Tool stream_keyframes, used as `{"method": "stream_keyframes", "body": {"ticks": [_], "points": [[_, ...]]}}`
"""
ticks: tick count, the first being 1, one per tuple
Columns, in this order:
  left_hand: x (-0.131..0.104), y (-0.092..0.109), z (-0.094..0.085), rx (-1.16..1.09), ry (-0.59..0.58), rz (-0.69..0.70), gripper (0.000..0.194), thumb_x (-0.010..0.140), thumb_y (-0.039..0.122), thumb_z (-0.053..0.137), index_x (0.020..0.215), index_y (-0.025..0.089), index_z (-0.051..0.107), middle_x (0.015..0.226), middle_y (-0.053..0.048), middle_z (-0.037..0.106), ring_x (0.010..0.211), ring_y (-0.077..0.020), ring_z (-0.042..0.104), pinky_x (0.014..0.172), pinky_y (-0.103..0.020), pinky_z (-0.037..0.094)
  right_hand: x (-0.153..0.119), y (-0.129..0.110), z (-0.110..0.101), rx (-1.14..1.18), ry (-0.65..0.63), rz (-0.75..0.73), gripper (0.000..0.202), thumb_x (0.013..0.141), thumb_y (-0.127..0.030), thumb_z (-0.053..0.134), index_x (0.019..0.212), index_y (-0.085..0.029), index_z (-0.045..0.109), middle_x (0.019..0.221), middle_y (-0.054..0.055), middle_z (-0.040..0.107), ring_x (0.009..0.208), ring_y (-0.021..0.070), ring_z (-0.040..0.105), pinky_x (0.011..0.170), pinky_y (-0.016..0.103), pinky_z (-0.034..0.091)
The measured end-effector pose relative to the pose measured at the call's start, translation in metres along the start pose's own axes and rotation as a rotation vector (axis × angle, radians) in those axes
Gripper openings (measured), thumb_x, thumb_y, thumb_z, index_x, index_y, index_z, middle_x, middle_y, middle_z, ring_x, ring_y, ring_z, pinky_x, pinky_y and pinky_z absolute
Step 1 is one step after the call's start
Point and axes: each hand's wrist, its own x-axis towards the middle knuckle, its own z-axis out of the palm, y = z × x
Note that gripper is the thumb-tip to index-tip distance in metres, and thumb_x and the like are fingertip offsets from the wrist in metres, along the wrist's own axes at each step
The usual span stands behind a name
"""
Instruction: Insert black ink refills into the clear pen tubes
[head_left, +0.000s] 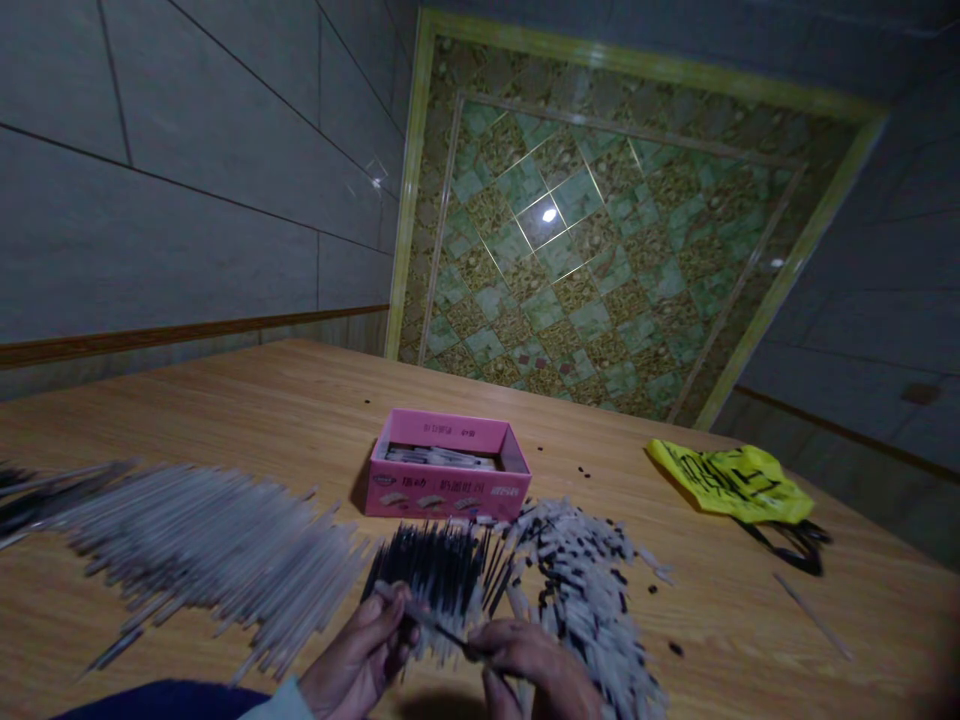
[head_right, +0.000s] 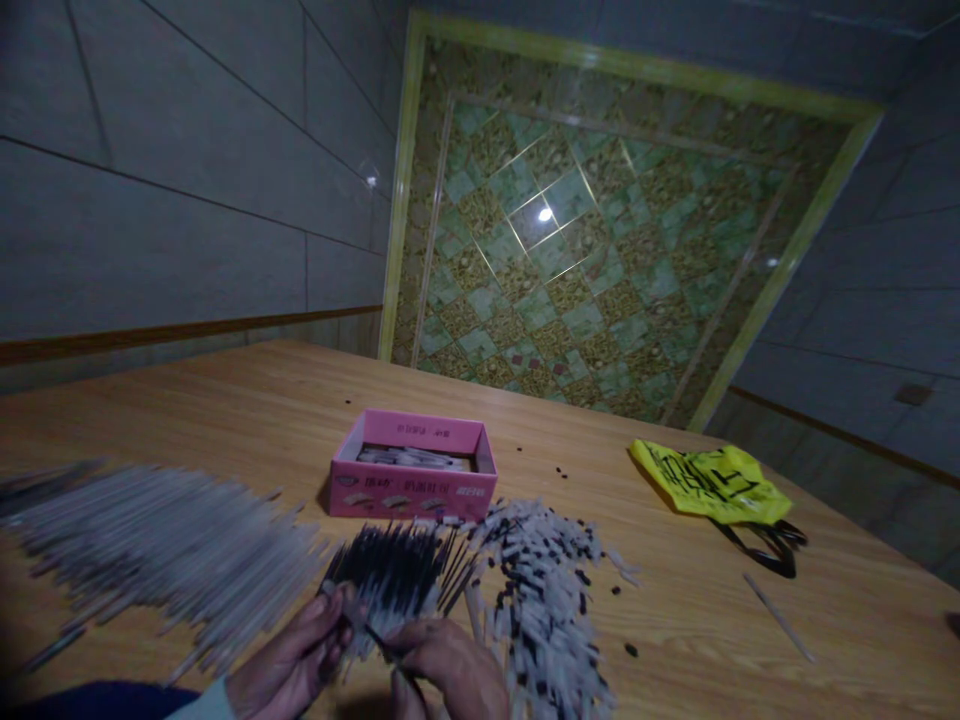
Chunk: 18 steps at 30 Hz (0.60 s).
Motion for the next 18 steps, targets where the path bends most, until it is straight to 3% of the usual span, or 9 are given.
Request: {"method": "stream_keyframes", "body": {"ticks": [3,5,8,10,14,18], "points": [[-0.001,-0.001,-0.001,0.012,-0.069,-0.02,0.033,0.06,0.011,0.079,0.08,0.017,0.053,0.056,0.004,0.062,0.043,-0.01,0.061,0.04,-0.015,0.049,0.005,0.006,-0.001,-0.059,-0.15,0.015,0.009,0.084,-0.023,0.056,0.092,-0.023,0.06,0.087,0.007,0.067,0.075,0.0181,0.066,0.065,0.027,0.054],[-0.001,0.001,0.001,-0.01,-0.032,-0.005,0.032,0.062,0.007,0.077,0.081,0.017,0.053,0.059,0.003,0.063,0.044,-0.0096,0.062,0.041,-0.015,0.049,0.01,0.015,-0.005,-0.095,-0.213,0.11,0.014,0.087,-0.03,0.052,0.093,-0.022,0.061,0.092,0.008,0.065,0.082,0.0192,0.064,0.067,0.028,0.053],[-0.001,0.005,0.005,-0.068,0.089,0.025,0.025,0.07,-0.002,0.067,0.082,0.015,0.053,0.06,0.001,0.065,0.046,-0.009,0.063,0.042,-0.014,0.05,0.011,0.037,-0.012,-0.268,-0.226,0.357,0.013,0.087,-0.02,0.049,0.09,-0.022,0.062,0.086,0.006,0.062,0.081,0.0193,0.062,0.069,0.028,0.05],[-0.001,0.007,0.008,-0.087,0.131,0.038,0.021,0.074,-0.005,0.06,0.082,0.013,0.054,0.06,0.0,0.065,0.045,-0.0089,0.063,0.041,-0.014,0.05,0.007,0.055,-0.012,-0.423,-0.311,0.463,0.012,0.081,-0.015,0.054,0.086,-0.022,0.063,0.085,0.006,0.061,0.079,0.0206,0.06,0.068,0.029,0.048],[0.0,0.007,0.008,-0.081,0.133,0.053,0.018,0.076,-0.005,0.058,0.082,0.013,0.055,0.06,-0.001,0.065,0.045,-0.009,0.063,0.041,-0.014,0.051,-0.01,0.077,-0.001,-0.579,-0.465,0.503,0.013,0.071,-0.011,0.061,0.077,-0.022,0.064,0.084,0.006,0.06,0.079,0.022,0.059,0.068,0.029,0.047],[0.001,0.005,0.006,-0.063,0.121,0.056,0.019,0.075,-0.004,0.06,0.082,0.013,0.054,0.061,-0.001,0.065,0.046,-0.0093,0.063,0.041,-0.014,0.051,-0.02,0.078,0.009,-0.651,-0.485,0.533,0.023,0.068,-0.018,0.068,0.09,-0.023,0.064,0.089,0.008,0.061,0.082,0.0249,0.06,0.069,0.031,0.048]]}}
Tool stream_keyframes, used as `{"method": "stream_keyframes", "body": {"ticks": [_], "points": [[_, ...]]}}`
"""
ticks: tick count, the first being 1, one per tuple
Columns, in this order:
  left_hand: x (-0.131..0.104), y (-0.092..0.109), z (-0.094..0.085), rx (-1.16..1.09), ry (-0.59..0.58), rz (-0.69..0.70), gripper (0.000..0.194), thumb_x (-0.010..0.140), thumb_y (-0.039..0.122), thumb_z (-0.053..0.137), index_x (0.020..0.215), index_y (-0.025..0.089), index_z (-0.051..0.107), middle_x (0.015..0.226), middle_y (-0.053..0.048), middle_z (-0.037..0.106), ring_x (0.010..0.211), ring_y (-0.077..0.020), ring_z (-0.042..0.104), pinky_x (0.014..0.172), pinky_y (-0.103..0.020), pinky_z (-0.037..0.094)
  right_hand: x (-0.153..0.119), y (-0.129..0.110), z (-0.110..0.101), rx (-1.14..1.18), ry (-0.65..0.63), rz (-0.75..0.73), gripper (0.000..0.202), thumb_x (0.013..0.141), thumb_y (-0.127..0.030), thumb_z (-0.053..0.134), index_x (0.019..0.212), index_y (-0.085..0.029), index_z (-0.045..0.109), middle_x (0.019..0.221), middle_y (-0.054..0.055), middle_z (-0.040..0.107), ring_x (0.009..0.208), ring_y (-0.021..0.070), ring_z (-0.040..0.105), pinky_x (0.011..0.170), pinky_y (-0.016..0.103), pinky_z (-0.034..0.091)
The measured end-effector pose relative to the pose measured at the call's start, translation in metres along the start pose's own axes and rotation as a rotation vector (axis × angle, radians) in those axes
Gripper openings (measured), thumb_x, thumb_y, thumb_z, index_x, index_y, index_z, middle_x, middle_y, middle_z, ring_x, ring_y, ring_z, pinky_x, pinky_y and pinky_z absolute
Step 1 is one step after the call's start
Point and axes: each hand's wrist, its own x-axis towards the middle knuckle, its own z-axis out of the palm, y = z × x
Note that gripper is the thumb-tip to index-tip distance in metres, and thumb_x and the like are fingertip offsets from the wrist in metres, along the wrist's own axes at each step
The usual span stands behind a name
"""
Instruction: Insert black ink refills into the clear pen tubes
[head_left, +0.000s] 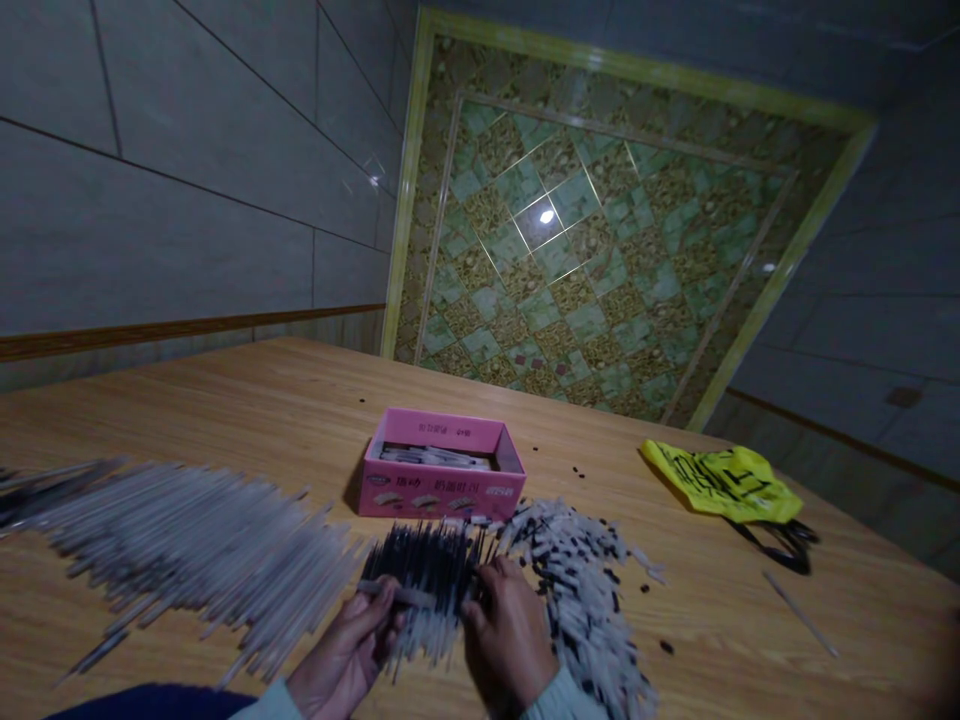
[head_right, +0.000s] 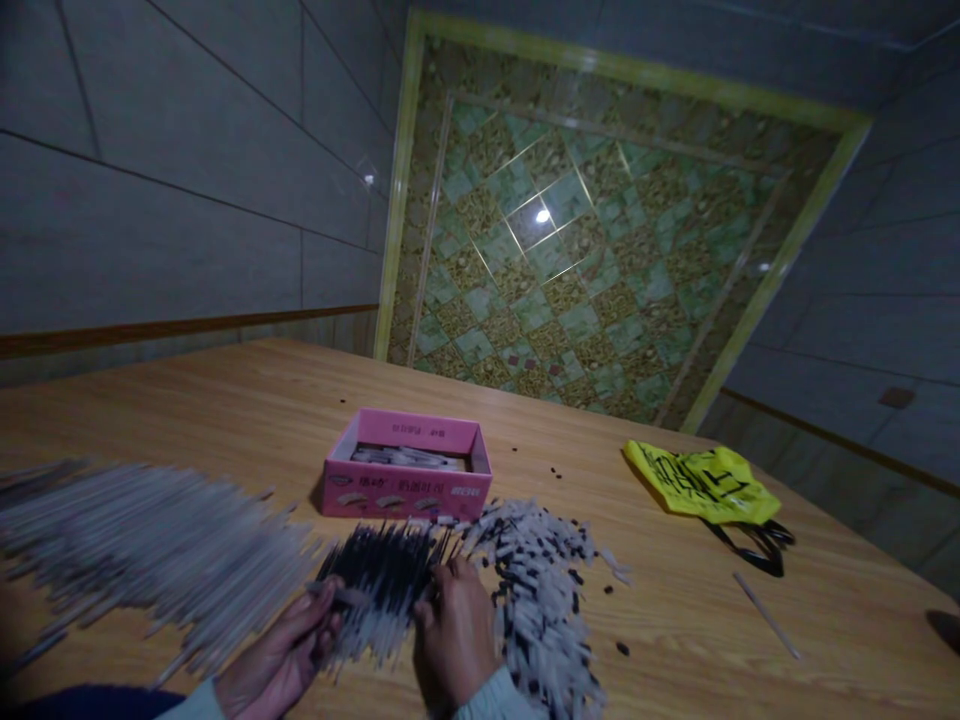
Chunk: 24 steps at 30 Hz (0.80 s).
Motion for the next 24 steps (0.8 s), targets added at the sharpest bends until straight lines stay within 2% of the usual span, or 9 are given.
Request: {"method": "stream_keyframes", "body": {"ticks": [7,11,14,16,19,24], "points": [[0.001,-0.002,-0.002,0.015,-0.005,0.017,0.023,0.071,-0.004,0.064,0.084,0.012,0.055,0.065,-0.001,0.066,0.047,-0.0093,0.063,0.042,-0.015,0.052,-0.004,-0.004,0.006,0.022,-0.035,0.054,0.018,0.069,-0.017,0.066,0.086,-0.022,0.064,0.09,0.008,0.061,0.084,0.025,0.06,0.073,0.032,0.047],[0.001,-0.002,-0.001,0.011,-0.003,0.012,0.025,0.069,-0.005,0.066,0.083,0.013,0.055,0.064,0.0,0.066,0.046,-0.0095,0.063,0.041,-0.015,0.051,-0.004,-0.004,0.003,0.142,-0.08,0.032,0.031,0.073,-0.018,0.061,0.103,-0.022,0.063,0.098,0.006,0.061,0.091,0.0221,0.059,0.079,0.028,0.044],[0.0,-0.001,0.001,0.016,-0.005,0.011,0.025,0.069,-0.006,0.065,0.081,0.013,0.054,0.062,0.0,0.065,0.046,-0.0092,0.062,0.041,-0.015,0.051,0.0,0.003,-0.008,0.183,-0.026,0.047,0.032,0.079,-0.019,0.054,0.109,-0.021,0.061,0.1,0.006,0.062,0.094,0.02,0.058,0.081,0.025,0.041],[-0.001,0.0,0.002,0.02,-0.004,0.018,0.024,0.07,-0.006,0.064,0.082,0.013,0.054,0.062,0.0,0.065,0.046,-0.009,0.062,0.041,-0.015,0.051,0.005,0.013,-0.017,0.121,0.028,0.118,0.023,0.081,-0.018,0.049,0.098,-0.02,0.065,0.094,0.006,0.063,0.09,0.0194,0.058,0.077,0.024,0.04],[0.0,-0.001,0.001,0.017,-0.003,0.018,0.024,0.07,-0.005,0.065,0.083,0.012,0.054,0.063,0.0,0.066,0.047,-0.0086,0.062,0.041,-0.014,0.051,0.01,0.033,-0.025,-0.03,0.03,0.214,0.021,0.082,-0.016,0.047,0.081,-0.02,0.067,0.084,0.006,0.063,0.079,0.0192,0.058,0.068,0.024,0.038],[0.004,-0.003,-0.004,0.011,-0.02,0.01,0.027,0.069,-0.004,0.067,0.086,0.013,0.054,0.065,0.0,0.067,0.048,-0.0087,0.063,0.043,-0.015,0.052,0.014,0.056,-0.02,-0.24,0.037,0.168,0.031,0.077,-0.008,0.048,0.097,-0.022,0.068,0.097,0.008,0.063,0.092,0.0219,0.054,0.075,0.027,0.035]]}}
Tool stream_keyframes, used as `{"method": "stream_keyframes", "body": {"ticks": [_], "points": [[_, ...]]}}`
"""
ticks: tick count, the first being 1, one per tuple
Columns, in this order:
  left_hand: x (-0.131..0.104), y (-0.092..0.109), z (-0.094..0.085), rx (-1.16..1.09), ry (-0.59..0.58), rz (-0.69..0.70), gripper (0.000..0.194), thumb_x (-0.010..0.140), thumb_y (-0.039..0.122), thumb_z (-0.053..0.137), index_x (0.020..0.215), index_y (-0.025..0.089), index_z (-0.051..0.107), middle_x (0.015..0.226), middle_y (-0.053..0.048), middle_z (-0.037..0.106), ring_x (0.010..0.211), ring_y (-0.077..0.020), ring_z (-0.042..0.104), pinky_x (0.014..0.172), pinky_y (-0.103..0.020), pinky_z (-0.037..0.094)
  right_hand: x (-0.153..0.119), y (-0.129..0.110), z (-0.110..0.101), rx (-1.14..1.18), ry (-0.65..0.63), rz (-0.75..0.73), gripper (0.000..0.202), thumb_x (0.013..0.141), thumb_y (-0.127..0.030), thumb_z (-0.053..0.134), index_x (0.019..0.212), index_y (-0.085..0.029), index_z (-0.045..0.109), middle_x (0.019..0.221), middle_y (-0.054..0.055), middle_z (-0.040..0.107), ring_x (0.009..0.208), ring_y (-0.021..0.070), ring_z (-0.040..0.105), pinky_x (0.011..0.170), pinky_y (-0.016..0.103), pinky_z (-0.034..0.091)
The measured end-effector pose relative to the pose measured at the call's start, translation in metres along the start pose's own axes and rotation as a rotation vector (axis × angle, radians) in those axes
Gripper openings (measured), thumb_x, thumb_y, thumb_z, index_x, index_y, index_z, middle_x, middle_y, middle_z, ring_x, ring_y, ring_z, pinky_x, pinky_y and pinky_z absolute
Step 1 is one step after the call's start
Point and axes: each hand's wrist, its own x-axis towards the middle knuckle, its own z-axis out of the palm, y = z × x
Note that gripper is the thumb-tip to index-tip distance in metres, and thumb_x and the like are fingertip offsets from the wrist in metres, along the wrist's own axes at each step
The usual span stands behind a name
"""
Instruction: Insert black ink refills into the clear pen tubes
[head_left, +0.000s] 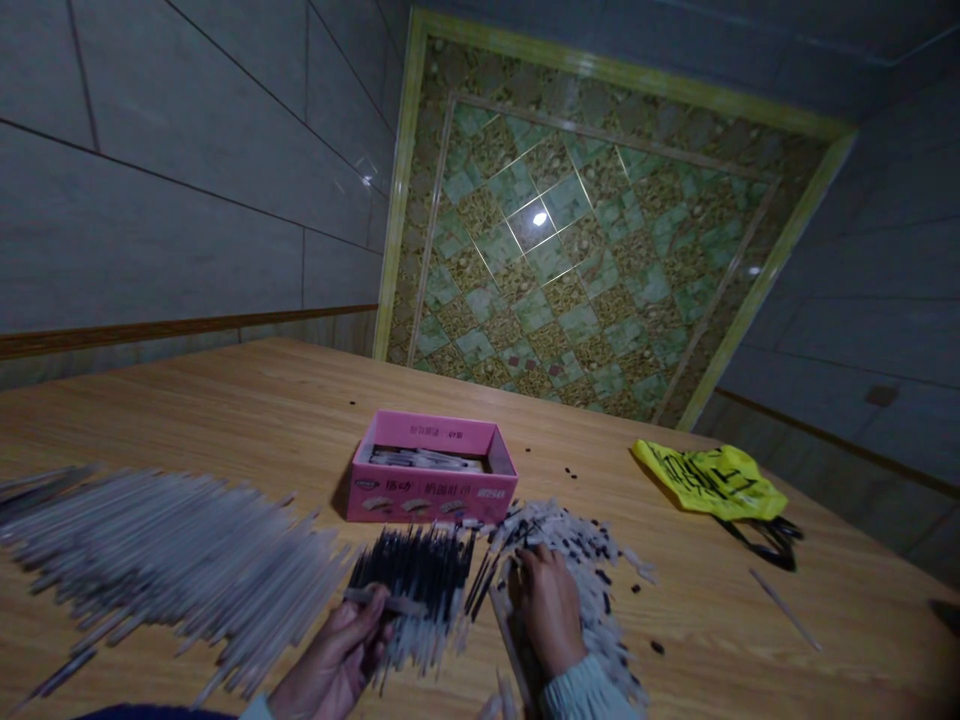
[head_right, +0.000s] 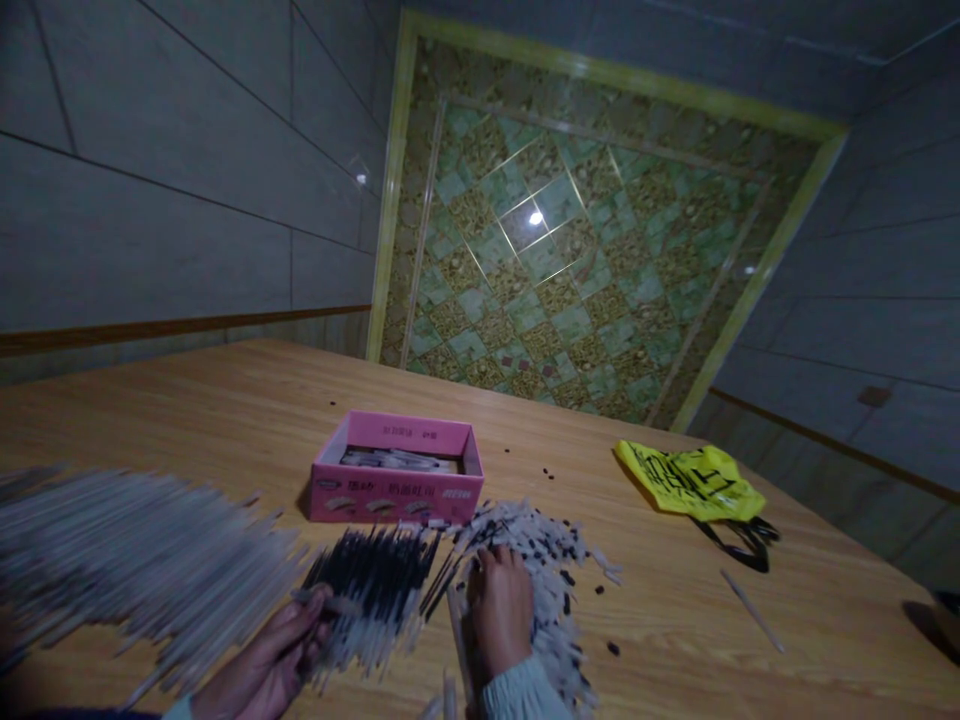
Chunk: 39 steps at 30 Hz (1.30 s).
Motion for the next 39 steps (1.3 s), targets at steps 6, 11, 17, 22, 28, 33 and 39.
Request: {"method": "stream_keyframes", "body": {"ticks": [6,11,17,22,28,33,39], "points": [[0.002,-0.001,-0.002,-0.01,0.001,-0.005,0.027,0.068,-0.002,0.07,0.085,0.013,0.054,0.061,0.001,0.065,0.047,-0.0087,0.062,0.042,-0.015,0.051,0.0,-0.001,0.013,-0.03,0.003,0.011,0.021,0.076,-0.013,0.054,0.089,-0.02,0.069,0.095,0.011,0.062,0.091,0.0251,0.052,0.072,0.031,0.032],[0.001,-0.001,-0.001,-0.013,-0.013,-0.006,0.03,0.063,0.0,0.074,0.083,0.013,0.055,0.063,0.001,0.066,0.047,-0.0086,0.062,0.042,-0.015,0.051,0.0,-0.002,0.012,0.025,0.015,0.035,0.016,0.071,-0.009,0.054,0.075,-0.017,0.067,0.088,0.012,0.063,0.082,0.0238,0.054,0.069,0.031,0.032],[0.002,-0.001,-0.001,0.047,-0.031,0.043,0.034,0.058,0.007,0.08,0.081,0.014,0.055,0.064,0.001,0.065,0.048,-0.0081,0.061,0.043,-0.016,0.05,-0.006,-0.022,0.004,0.425,0.009,0.044,0.015,0.073,-0.01,0.049,0.074,-0.017,0.063,0.072,0.006,0.064,0.071,0.0205,0.058,0.064,0.027,0.038],[0.006,-0.004,-0.001,0.132,-0.078,0.134,0.034,0.057,0.017,0.082,0.077,0.015,0.055,0.062,0.002,0.064,0.051,-0.009,0.061,0.046,-0.017,0.05,-0.023,-0.057,0.007,1.247,-0.15,0.149,0.008,0.063,-0.018,0.066,0.071,-0.015,0.065,0.07,0.006,0.067,0.071,0.022,0.061,0.066,0.029,0.045],[0.006,-0.002,0.001,0.174,-0.051,0.161,0.037,0.057,0.023,0.082,0.079,0.016,0.053,0.066,0.002,0.066,0.052,-0.0089,0.061,0.046,-0.017,0.048,-0.037,-0.076,0.007,1.486,-0.187,0.145,0.022,0.059,-0.026,0.076,0.073,-0.015,0.063,0.064,0.002,0.062,0.06,0.0147,0.055,0.056,0.024,0.04],[0.006,-0.002,0.002,0.218,-0.032,0.188,0.041,0.056,0.024,0.083,0.081,0.015,0.052,0.067,-0.002,0.069,0.051,-0.01,0.061,0.047,-0.019,0.048,-0.04,-0.075,0.009,1.495,-0.172,0.147,0.023,0.063,-0.03,0.074,0.078,-0.015,0.063,0.066,0.001,0.06,0.061,0.0144,0.054,0.057,0.024,0.041],[0.003,-0.004,0.002,0.289,-0.083,0.219,0.035,0.061,0.028,0.079,0.08,0.016,0.053,0.071,-0.003,0.071,0.053,-0.0108,0.062,0.049,-0.02,0.048,-0.044,-0.078,0.005,1.421,-0.139,0.121,0.016,0.066,-0.028,0.07,0.077,-0.017,0.065,0.067,0.002,0.062,0.063,0.016,0.055,0.059,0.024,0.042]]}}
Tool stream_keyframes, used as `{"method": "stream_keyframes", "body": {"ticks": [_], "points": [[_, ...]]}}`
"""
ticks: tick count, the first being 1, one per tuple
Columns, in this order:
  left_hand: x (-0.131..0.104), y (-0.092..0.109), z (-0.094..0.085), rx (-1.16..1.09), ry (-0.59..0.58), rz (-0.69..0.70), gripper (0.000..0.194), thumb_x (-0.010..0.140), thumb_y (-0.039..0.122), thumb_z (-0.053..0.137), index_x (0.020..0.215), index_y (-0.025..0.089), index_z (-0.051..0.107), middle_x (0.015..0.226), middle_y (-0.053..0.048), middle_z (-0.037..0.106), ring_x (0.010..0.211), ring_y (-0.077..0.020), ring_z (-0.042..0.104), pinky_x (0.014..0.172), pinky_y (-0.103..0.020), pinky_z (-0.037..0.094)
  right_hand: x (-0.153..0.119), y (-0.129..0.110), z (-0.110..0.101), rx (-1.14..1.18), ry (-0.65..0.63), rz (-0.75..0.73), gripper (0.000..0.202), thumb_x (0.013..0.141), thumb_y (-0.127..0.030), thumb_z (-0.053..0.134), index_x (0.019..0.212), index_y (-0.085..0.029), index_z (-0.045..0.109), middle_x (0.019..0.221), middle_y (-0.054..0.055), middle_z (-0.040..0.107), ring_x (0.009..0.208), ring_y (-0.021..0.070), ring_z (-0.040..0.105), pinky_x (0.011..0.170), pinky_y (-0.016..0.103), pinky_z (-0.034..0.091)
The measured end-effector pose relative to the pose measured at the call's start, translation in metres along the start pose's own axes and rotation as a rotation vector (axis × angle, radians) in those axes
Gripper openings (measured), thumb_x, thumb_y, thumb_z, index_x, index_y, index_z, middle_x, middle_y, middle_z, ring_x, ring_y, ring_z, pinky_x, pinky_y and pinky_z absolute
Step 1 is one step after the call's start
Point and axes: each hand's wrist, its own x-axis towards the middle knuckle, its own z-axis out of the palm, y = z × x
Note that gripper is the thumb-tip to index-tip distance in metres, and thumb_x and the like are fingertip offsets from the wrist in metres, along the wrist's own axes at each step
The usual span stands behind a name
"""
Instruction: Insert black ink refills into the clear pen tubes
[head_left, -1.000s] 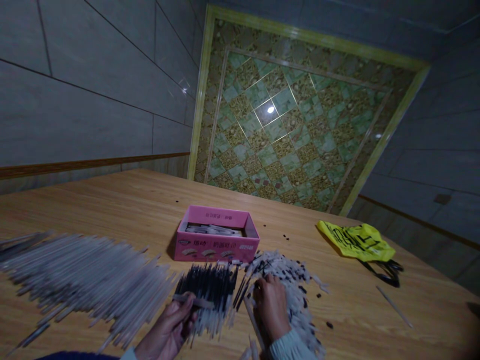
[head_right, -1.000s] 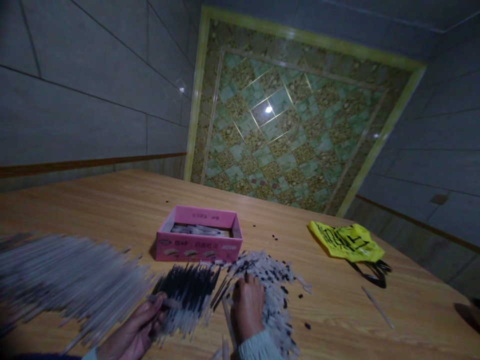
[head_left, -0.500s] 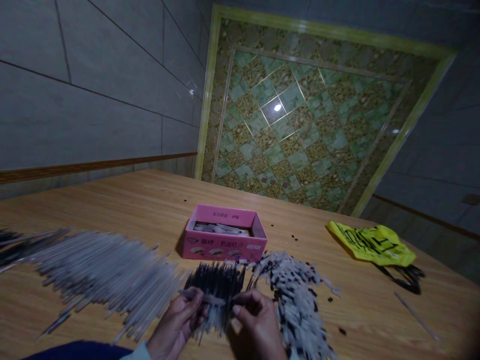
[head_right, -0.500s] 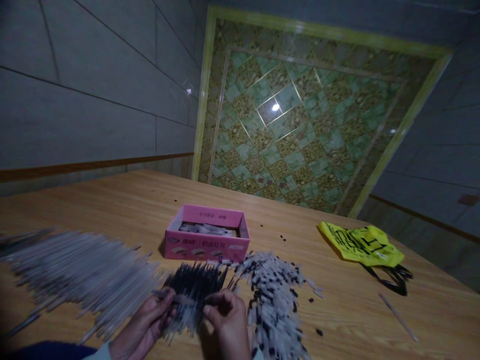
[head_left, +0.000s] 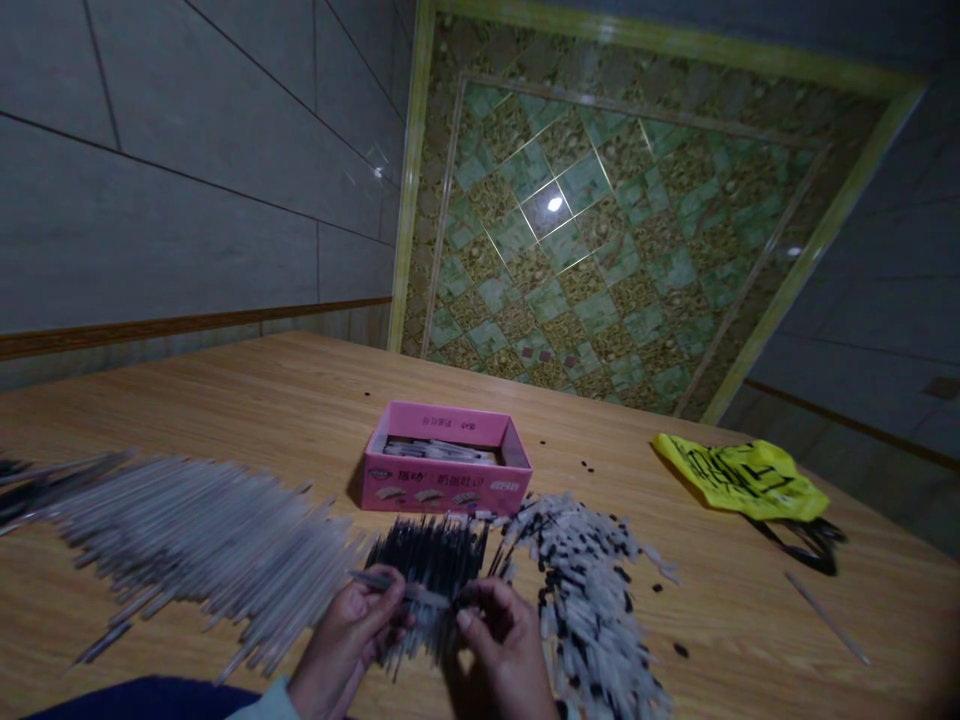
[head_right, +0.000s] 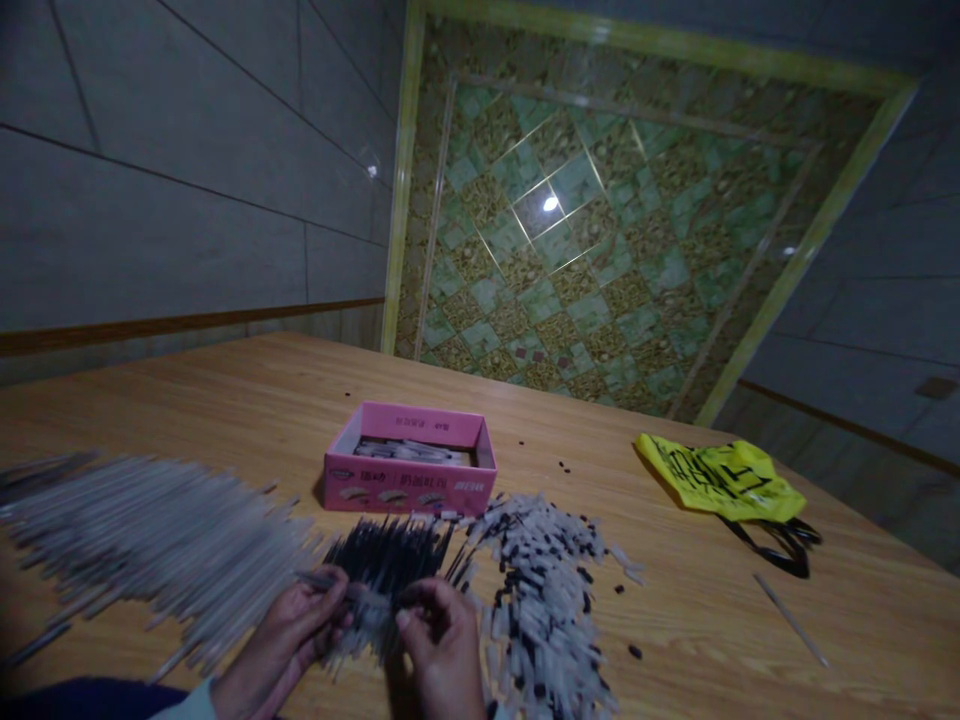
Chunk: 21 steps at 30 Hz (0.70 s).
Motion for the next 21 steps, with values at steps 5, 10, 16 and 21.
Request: {"method": "stream_keyframes", "body": {"ticks": [5,10,16,21], "points": [[0.0031,-0.0023,-0.002,0.033,-0.028,0.035,0.032,0.063,0.029,0.077,0.08,0.016,0.053,0.069,-0.004,0.07,0.052,-0.0111,0.061,0.048,-0.02,0.046,-0.0015,-0.0003,0.0002,-0.072,0.007,-0.023,0.012,0.067,-0.026,0.068,0.076,-0.018,0.066,0.068,0.001,0.061,0.064,0.0167,0.056,0.06,0.024,0.042],[0.0065,-0.0057,-0.0044,0.053,-0.002,0.043,0.035,0.063,0.029,0.078,0.081,0.016,0.051,0.067,-0.003,0.07,0.051,-0.0111,0.061,0.048,-0.021,0.047,-0.0023,0.0002,0.0015,-0.144,0.067,-0.04,0.011,0.065,-0.025,0.066,0.073,-0.017,0.066,0.069,0.003,0.063,0.066,0.0183,0.057,0.062,0.026,0.045],[0.0033,-0.0021,-0.0001,0.059,-0.015,0.047,0.035,0.061,0.031,0.079,0.078,0.016,0.052,0.067,-0.005,0.07,0.05,-0.0117,0.061,0.044,-0.02,0.044,-0.0018,-0.0007,0.0013,-0.214,0.05,-0.07,0.013,0.067,-0.027,0.065,0.073,-0.016,0.066,0.069,0.004,0.064,0.066,0.0191,0.058,0.061,0.026,0.046],[0.0004,0.0014,0.0034,0.082,0.031,0.05,0.038,0.055,0.033,0.081,0.074,0.016,0.054,0.061,-0.003,0.068,0.049,-0.0129,0.061,0.044,-0.021,0.046,-0.003,0.001,0.0008,-0.223,0.041,-0.071,0.012,0.068,-0.027,0.064,0.074,-0.017,0.066,0.071,0.004,0.064,0.068,0.0191,0.058,0.063,0.026,0.046]]}}
